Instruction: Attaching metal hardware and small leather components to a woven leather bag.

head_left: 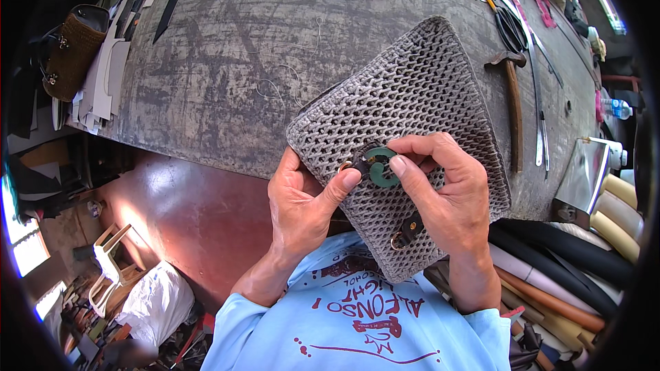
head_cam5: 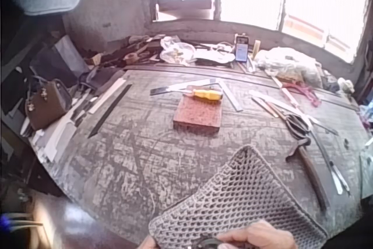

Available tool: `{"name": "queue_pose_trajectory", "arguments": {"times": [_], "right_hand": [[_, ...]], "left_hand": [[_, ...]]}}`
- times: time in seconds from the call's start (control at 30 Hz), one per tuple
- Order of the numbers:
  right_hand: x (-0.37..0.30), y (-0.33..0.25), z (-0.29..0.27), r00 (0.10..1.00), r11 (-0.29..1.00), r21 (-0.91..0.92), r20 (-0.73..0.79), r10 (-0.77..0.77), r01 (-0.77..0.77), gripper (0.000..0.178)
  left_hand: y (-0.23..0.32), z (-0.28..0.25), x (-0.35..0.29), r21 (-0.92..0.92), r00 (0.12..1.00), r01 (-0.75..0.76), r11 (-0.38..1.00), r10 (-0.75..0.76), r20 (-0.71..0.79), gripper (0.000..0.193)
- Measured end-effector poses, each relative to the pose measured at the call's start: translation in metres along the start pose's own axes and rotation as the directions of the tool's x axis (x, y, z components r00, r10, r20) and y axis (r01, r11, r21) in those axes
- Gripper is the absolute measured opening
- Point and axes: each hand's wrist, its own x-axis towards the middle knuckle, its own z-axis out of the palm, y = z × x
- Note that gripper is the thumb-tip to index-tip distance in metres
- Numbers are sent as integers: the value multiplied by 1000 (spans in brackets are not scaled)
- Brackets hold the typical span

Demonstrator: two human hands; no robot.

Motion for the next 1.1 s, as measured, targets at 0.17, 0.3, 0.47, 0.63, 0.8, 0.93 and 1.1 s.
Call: {"name": "queue_pose_trajectory", "arguments": {"times": [0.17,0.3,0.47,0.63,0.8,0.93,1.1], "right_hand": [[1,-1,0,1000,999,-53,15,-8,9,14],[2,-2,0,1000,998,-59,20,-12,13,14],[1,0,2,1000,1000,-25,16,1,0,15],[-8,17,-4,985,957,247,-37,169,-155,16],[-10,29,-13,981,939,305,-58,183,-157,19],[-10,34,-11,983,937,314,-49,176,-152,19],[-11,38,-12,985,942,300,-38,170,-151,19]], "left_hand": [[-1,-1,0,-14,1000,-1,1000,1,5,52],[0,0,0,4,1000,0,1000,0,0,51],[-1,-1,0,11,1000,6,1000,-6,-11,52],[-4,-8,5,11,997,76,997,-76,-32,51],[-31,-25,5,-16,997,65,998,-66,-47,54],[-35,-21,-6,532,945,-128,837,266,-191,67],[-32,-34,0,892,818,-419,-168,357,451,53]]}}
